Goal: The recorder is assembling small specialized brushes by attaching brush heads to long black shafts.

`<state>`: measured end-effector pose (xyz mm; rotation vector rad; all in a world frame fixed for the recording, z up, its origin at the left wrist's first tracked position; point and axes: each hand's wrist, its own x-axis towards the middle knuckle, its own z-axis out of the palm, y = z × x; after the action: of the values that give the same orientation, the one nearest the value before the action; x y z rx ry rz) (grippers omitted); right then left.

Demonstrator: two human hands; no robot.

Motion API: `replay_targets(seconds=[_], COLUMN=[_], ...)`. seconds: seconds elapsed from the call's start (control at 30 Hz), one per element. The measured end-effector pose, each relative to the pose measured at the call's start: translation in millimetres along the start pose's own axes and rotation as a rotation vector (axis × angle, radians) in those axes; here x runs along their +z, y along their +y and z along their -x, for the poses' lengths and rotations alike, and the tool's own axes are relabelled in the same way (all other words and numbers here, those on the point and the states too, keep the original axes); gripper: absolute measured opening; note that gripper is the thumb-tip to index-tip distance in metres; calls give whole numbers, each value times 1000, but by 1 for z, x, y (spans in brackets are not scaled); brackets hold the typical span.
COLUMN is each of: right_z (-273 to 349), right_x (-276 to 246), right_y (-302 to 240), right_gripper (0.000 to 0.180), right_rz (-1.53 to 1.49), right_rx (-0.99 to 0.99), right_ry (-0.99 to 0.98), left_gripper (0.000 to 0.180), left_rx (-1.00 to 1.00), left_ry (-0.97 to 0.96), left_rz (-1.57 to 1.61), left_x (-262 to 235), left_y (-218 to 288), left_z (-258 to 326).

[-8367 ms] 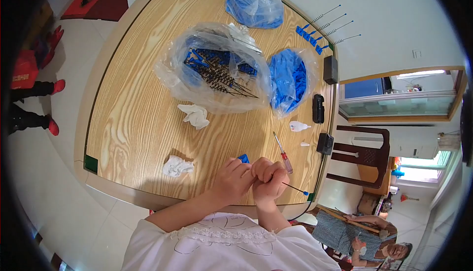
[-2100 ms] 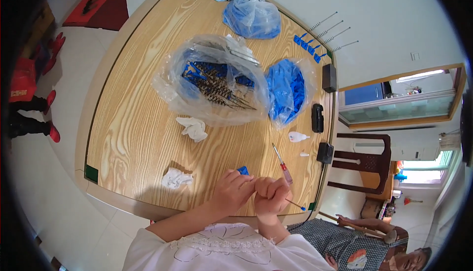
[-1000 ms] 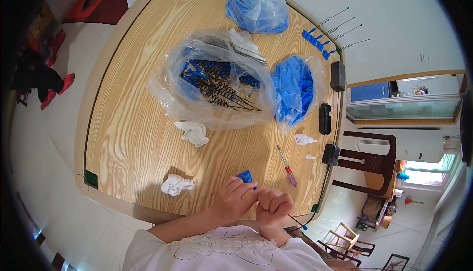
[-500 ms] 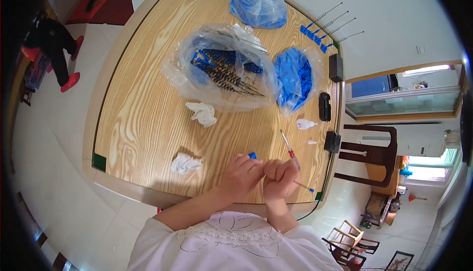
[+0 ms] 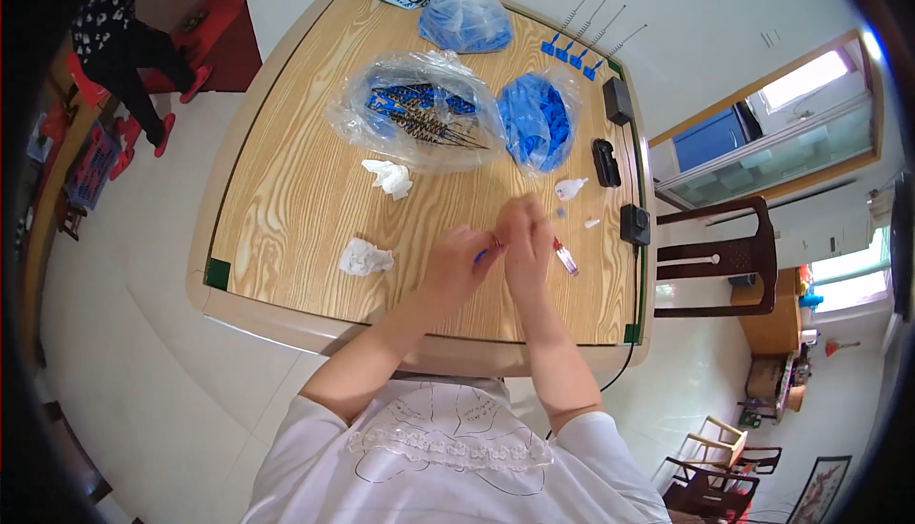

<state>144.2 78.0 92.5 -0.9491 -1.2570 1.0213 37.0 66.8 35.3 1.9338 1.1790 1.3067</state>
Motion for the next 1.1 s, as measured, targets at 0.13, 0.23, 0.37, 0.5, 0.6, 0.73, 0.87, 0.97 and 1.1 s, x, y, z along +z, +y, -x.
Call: replay_targets(seconds=[0.13,0.23,0.37,0.5,0.6,0.73,0.87,0.97,1.1], right_z=[6,16,18,4,-5,-13,-13,-7,-4], right_x=[-8,-44,-29,-17,-2,12,23,27,31], right_y=[-21,-1,-12,-16,-21,-26,-21,-26,-29], right_gripper=[30,35,35,32,24,17,15,12,10], right_rz=[41,309,575,590,513,416,334,351,379], right_rx=[-188,-50,-108,-164,-229,-279,-298,-337,-368], right_ry=[39,-9,-115,-119,-58,-39,-21,-20,1], left_gripper=[18,18,17,21,20,19,19,19,20], left_rx=[-270,-305,-333,-202,-136,-121,-82,-55,-46], left_ry=[9,-53,-79,-75,-117,-138,-153,-147,-140], left_rz=[245,452,552,589,508,548,493,474,445], left_x=[-21,-36,-65,-82,-95,-115,-128,-130,-134], left_y=[10,11,35,52,56,67,72,74,80], left_z=[-19,-45,-70,-85,-90,-92,-92,-88,-86])
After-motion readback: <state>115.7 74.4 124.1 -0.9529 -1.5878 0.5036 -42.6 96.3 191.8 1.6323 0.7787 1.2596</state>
